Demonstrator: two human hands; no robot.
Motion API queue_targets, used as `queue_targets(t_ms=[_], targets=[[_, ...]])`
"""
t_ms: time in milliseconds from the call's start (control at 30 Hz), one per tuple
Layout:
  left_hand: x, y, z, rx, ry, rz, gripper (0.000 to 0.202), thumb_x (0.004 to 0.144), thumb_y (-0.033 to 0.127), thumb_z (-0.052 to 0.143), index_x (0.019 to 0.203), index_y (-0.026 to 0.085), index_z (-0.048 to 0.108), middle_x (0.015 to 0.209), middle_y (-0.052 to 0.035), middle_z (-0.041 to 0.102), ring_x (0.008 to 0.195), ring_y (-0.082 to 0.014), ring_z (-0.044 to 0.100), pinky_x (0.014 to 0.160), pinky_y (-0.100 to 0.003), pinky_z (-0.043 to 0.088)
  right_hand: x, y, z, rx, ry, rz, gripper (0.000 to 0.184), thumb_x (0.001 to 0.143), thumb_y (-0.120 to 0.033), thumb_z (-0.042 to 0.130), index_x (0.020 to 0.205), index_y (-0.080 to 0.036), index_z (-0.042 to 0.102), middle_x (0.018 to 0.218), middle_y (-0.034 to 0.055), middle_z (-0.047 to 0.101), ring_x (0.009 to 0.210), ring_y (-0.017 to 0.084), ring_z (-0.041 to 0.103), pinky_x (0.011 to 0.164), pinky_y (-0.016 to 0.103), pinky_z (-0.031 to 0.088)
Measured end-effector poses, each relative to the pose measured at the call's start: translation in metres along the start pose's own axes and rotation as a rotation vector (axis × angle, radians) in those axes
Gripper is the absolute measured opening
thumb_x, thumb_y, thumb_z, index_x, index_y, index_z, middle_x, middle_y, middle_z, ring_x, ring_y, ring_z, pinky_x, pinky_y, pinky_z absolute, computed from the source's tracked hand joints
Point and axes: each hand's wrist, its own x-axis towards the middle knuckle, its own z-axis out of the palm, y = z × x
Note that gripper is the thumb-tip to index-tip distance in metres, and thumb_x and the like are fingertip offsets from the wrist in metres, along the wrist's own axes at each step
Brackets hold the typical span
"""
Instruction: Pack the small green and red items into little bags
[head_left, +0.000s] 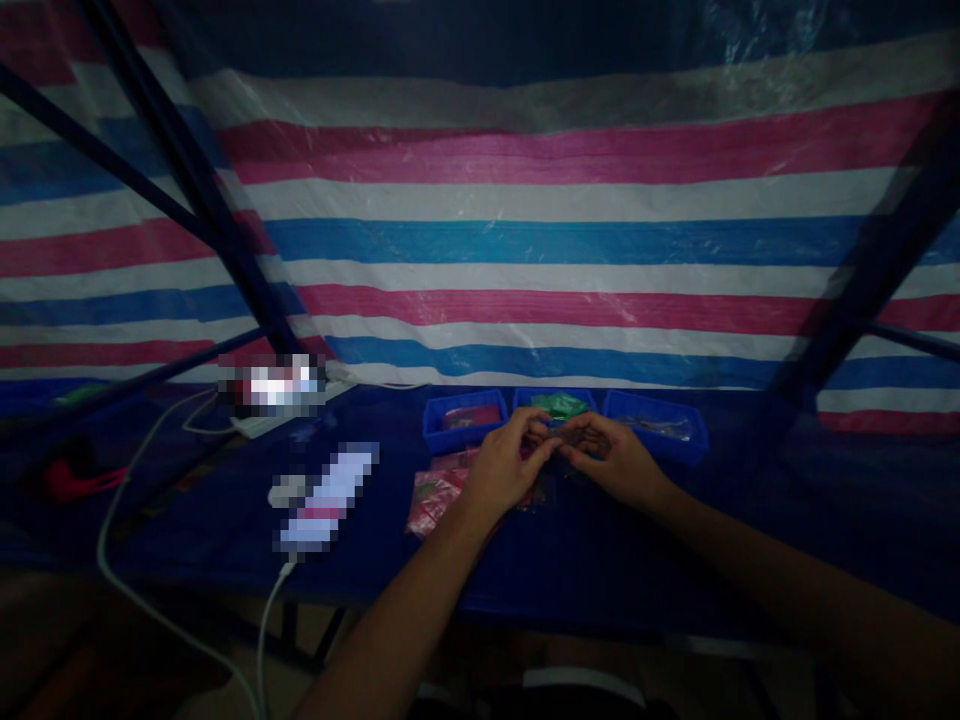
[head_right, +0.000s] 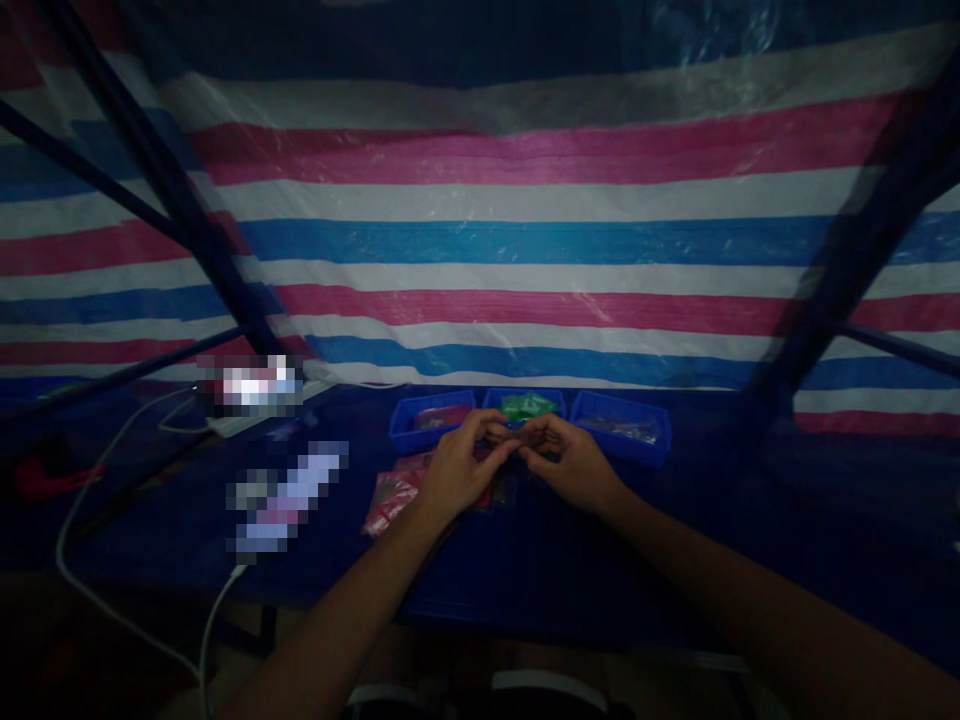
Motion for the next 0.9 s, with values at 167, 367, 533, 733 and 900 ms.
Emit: queue_targets(t_ms=[167, 367, 533, 733, 900], targets=[[0.0, 0.003, 0.001, 0.008, 0.0, 0.028, 0.034, 0.096, 0.028, 0.066, 0.127, 0.023, 0.053, 0.105, -0.0031, 0.075, 0.099, -0.0194, 0.073, 0.092, -0.035, 0.055, 0.001, -0.002, -0.002, -0.034, 0.04, -0.001, 0.027, 0.087, -0.037, 0.075, 0.107, -0.022, 0.065, 0.101, 0.0065, 0.075, 0.093, 0.021, 0.073, 0.086, 0.038, 0.061], [0.001, 0.003, 0.001, 0.06, 0.002, 0.045, 0.027, 0.098, 0.027, 0.062, 0.124, 0.023, 0.058, 0.102, -0.0026, 0.074, 0.094, -0.019, 0.072, 0.088, -0.033, 0.055, 0.0, -0.008, -0.003, -0.006, 0.031, 0.014, 0.028, 0.09, -0.036, 0.072, 0.114, -0.023, 0.063, 0.095, 0.0045, 0.075, 0.09, 0.021, 0.074, 0.084, 0.037, 0.06], [0.0, 0.0, 0.002, 0.106, -0.035, 0.025, 0.027, 0.1, 0.031, 0.059, 0.125, 0.022, 0.061, 0.089, -0.001, 0.072, 0.08, -0.0171, 0.069, 0.078, -0.031, 0.054, -0.001, -0.013, -0.003, -0.155, 0.116, -0.037, 0.023, 0.092, -0.037, 0.069, 0.11, -0.022, 0.068, 0.102, 0.0067, 0.075, 0.092, 0.022, 0.073, 0.083, 0.037, 0.06], [0.001, 0.002, 0.001, 0.138, 0.022, 0.124, 0.017, 0.1, 0.03, 0.059, 0.11, 0.021, 0.069, 0.111, -0.0078, 0.07, 0.108, -0.0213, 0.066, 0.097, -0.037, 0.053, -0.001, -0.01, -0.005, -0.156, 0.134, -0.05, 0.022, 0.09, -0.036, 0.073, 0.107, -0.022, 0.07, 0.104, 0.007, 0.075, 0.09, 0.022, 0.073, 0.082, 0.037, 0.061], [0.002, 0.001, 0.0, 0.125, 0.019, 0.137, 0.014, 0.101, 0.028, 0.057, 0.104, 0.019, 0.069, 0.105, -0.0073, 0.071, 0.101, -0.0202, 0.067, 0.094, -0.036, 0.053, 0.0, -0.005, -0.003, -0.095, 0.091, -0.042, 0.025, 0.088, -0.036, 0.075, 0.108, -0.022, 0.069, 0.102, 0.0075, 0.076, 0.089, 0.022, 0.074, 0.082, 0.039, 0.062]])
